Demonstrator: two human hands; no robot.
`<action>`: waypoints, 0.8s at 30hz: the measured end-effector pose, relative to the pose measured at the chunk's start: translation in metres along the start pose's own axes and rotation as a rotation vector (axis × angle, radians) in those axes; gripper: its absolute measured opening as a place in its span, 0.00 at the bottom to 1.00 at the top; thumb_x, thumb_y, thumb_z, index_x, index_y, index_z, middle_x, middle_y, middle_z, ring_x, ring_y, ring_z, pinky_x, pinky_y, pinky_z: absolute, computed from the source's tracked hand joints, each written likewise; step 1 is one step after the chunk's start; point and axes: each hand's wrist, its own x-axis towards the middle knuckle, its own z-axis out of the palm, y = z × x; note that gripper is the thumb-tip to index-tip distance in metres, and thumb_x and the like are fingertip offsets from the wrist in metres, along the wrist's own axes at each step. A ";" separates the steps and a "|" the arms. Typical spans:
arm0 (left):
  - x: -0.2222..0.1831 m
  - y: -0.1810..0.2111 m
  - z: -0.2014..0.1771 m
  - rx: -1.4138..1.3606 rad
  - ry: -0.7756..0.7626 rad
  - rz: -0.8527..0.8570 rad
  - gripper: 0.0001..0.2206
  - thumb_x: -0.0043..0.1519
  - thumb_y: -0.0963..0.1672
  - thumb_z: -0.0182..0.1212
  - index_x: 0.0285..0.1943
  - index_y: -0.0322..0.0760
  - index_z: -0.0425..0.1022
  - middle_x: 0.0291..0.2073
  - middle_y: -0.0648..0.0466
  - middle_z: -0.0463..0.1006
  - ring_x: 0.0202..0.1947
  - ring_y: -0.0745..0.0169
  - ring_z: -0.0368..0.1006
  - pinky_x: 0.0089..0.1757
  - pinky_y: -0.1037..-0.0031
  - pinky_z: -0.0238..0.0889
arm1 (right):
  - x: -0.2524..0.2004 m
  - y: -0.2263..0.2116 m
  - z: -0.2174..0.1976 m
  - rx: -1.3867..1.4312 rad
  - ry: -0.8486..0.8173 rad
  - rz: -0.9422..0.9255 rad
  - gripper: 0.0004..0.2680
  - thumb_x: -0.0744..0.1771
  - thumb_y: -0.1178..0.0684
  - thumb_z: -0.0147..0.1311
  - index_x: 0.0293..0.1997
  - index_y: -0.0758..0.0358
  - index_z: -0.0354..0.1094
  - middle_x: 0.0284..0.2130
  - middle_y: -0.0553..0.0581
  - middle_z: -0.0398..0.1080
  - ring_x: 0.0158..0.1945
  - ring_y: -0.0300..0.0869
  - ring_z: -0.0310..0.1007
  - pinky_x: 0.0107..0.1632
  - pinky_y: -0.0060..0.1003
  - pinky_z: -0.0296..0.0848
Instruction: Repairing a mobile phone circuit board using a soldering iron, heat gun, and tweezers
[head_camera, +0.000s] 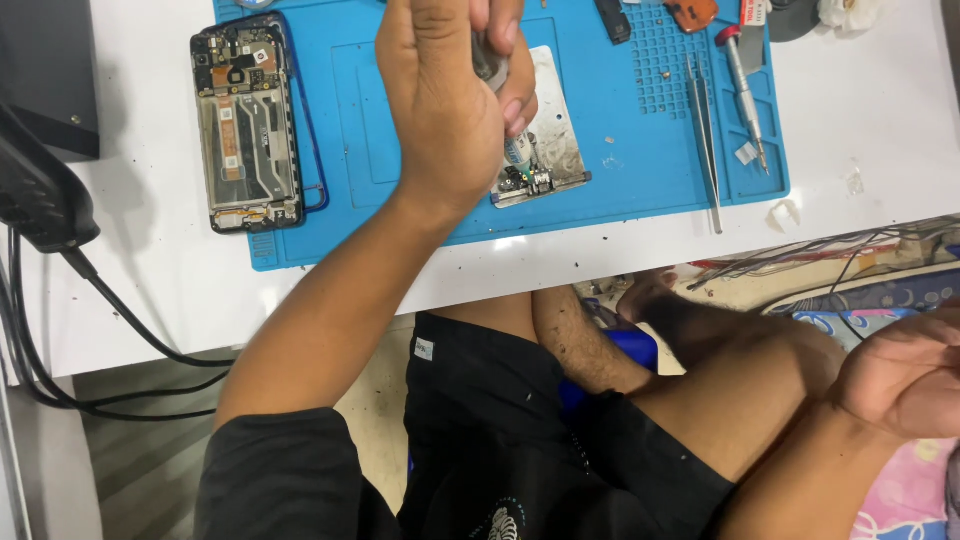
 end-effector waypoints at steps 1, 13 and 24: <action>-0.001 -0.001 -0.001 0.014 0.000 0.008 0.14 0.70 0.52 0.44 0.37 0.41 0.58 0.31 0.54 0.64 0.14 0.64 0.58 0.17 0.74 0.52 | 0.000 0.012 0.014 0.080 0.001 0.018 0.12 0.72 0.61 0.56 0.65 0.69 0.71 0.61 0.57 0.74 0.64 0.38 0.76 0.73 0.26 0.77; -0.001 -0.005 -0.006 0.023 0.051 0.077 0.15 0.70 0.52 0.41 0.36 0.43 0.58 0.33 0.59 0.64 0.14 0.64 0.53 0.17 0.74 0.50 | -0.006 0.097 0.083 -0.187 -0.196 0.099 0.12 0.76 0.47 0.49 0.62 0.56 0.78 0.72 0.53 0.72 0.61 0.29 0.78 0.66 0.23 0.70; -0.002 -0.008 -0.004 0.080 0.078 0.057 0.16 0.69 0.54 0.42 0.35 0.43 0.58 0.24 0.55 0.59 0.12 0.64 0.52 0.16 0.74 0.51 | -0.003 0.090 0.071 -0.106 -0.144 0.130 0.11 0.75 0.49 0.52 0.60 0.57 0.80 0.63 0.50 0.76 0.61 0.30 0.78 0.68 0.21 0.72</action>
